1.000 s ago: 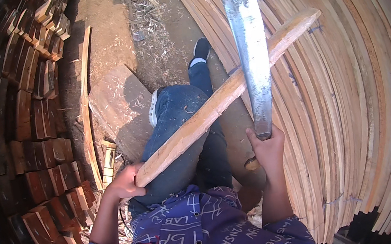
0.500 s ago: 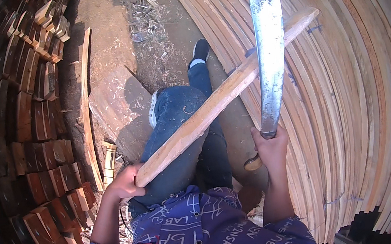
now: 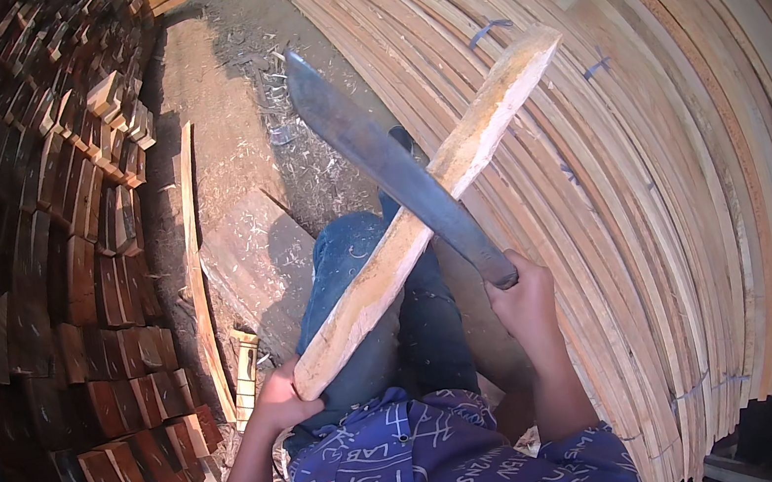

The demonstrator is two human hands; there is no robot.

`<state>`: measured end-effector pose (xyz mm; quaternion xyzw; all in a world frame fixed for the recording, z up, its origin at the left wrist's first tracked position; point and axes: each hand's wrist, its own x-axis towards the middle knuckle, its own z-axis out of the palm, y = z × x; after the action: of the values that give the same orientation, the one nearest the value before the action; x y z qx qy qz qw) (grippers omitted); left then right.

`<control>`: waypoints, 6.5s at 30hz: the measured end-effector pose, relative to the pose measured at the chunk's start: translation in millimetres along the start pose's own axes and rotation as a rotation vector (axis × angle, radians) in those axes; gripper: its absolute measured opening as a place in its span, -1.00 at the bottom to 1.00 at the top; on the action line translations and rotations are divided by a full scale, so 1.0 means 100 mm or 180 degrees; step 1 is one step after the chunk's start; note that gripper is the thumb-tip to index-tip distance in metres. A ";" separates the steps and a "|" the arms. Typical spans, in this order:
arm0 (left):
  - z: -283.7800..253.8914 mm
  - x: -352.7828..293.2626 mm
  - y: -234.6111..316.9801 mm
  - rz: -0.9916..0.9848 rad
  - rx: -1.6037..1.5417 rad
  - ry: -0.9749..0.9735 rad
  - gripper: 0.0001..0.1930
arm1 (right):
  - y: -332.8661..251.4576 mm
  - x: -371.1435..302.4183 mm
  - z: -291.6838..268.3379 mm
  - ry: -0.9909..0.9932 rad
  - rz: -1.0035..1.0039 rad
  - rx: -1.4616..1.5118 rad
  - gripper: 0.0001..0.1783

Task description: The person sits on the ground and uses a machete to shave and smooth a long piece of light-colored wood. They repeatedly draw the blade along the wood's surface to remove thin shavings, gradually refining its shape.

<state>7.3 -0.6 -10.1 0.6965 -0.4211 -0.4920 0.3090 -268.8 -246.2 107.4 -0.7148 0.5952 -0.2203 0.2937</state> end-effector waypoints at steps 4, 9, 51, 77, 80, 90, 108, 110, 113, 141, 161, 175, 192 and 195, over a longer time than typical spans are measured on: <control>-0.04 -0.01 0.18 -0.0092 0.0331 0.0112 -0.48 | 0.10 0.04 0.06 0.0040 0.0003 -0.0042 -0.83; -0.07 -0.02 0.31 -0.0191 0.0502 0.0023 -0.46 | 0.31 -0.19 0.15 0.0058 -0.0062 0.0116 -0.83; -0.05 0.04 0.27 0.0095 0.0588 0.0194 -0.43 | 0.43 -0.24 0.19 -0.0868 -0.0251 -0.0024 -0.77; -0.09 0.08 0.19 -0.0120 0.0286 -0.0040 -0.48 | 0.24 0.01 0.06 -0.0475 -0.0054 0.0198 -0.83; -0.06 0.09 0.19 -0.0110 0.0184 -0.0022 -0.48 | 0.32 -0.16 0.09 -0.1090 -0.0118 -0.0157 -0.78; -0.09 0.08 0.23 -0.0141 0.0158 -0.0062 -0.53 | 0.16 0.23 -0.07 -0.0202 0.0298 0.0191 -0.80; -0.11 0.09 0.25 -0.0096 0.0141 -0.0127 -0.49 | 0.36 -0.20 0.11 -0.1060 -0.0266 -0.0228 -0.79; -0.10 0.10 0.22 -0.0028 -0.0012 -0.0181 -0.47 | 0.16 -0.14 0.02 -0.1311 -0.0245 -0.0752 -0.71; -0.08 0.08 0.16 0.0053 -0.0238 -0.0093 -0.44 | 0.06 0.04 -0.05 -0.0592 -0.0319 0.0080 -0.73; -0.08 0.12 0.19 -0.0020 -0.0199 -0.0153 -0.49 | 0.37 -0.32 -0.26 -0.0241 0.0428 0.0025 -0.78; -0.14 0.16 0.30 -0.0109 -0.0331 -0.0359 -0.51 | 0.44 -0.24 0.03 -0.0573 0.0288 0.0236 -0.77; -0.17 0.17 0.29 -0.0119 -0.0375 -0.0453 -0.48 | 0.45 -0.17 0.10 -0.0529 0.0771 0.0315 -0.79; -0.09 0.06 -0.02 0.0504 -0.0577 -0.0007 -0.49 | -0.01 -1.14 0.17 -0.0638 0.0601 0.1342 -0.74; -0.08 0.01 -0.14 0.0678 -0.0626 0.0232 -0.52 | -0.06 -1.22 0.03 -0.0472 0.1264 0.1759 -0.74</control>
<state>19.0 5.2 -19.2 0.6317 -0.4308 -0.4698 0.4413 -285.8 -125.5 113.8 -0.4925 0.6176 -0.2591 0.5557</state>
